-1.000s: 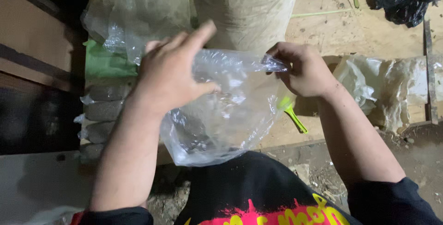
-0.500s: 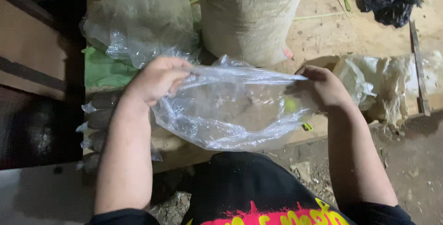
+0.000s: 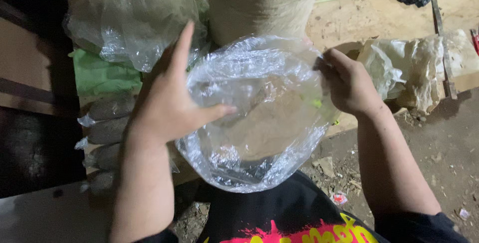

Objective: The person scoops grains from a large sack using a green scoop and transfers them into small plastic bags. The person ties the filled bags and places them on a wooden table. The person then opens a larger plastic bag and continues scooping grains into it.

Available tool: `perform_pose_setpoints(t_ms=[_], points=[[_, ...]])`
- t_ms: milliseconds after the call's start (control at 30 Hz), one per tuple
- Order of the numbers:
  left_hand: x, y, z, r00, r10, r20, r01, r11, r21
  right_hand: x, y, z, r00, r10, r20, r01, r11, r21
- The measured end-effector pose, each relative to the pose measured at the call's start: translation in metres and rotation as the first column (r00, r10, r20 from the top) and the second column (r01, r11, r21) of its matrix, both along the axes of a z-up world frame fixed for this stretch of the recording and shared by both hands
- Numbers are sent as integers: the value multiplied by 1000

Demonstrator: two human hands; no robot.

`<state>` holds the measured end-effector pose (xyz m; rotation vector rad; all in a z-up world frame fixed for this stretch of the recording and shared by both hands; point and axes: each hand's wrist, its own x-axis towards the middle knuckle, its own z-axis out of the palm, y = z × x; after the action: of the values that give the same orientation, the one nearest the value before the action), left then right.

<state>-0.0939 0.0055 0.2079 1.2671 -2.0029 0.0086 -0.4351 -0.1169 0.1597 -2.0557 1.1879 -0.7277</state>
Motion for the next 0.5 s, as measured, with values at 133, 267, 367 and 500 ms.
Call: perform_pose_setpoints(t_ms=[133,267,367,500], points=[[-33,-29,7,924,246,293,-382,554,740,8,1,17,988,50,-145,-60,996,-66],[-37,-33,6,899,406,162,-432,770,469,-5,0,31,873,-220,-435,5,896,-444],[-33,-31,10,889,453,68,-442,806,394,-21,-3,30,941,-196,-277,-3,811,-585],[-34,-34,8,920,389,-38,-305,776,551,-35,-4,18,975,-115,-191,21,901,-433]])
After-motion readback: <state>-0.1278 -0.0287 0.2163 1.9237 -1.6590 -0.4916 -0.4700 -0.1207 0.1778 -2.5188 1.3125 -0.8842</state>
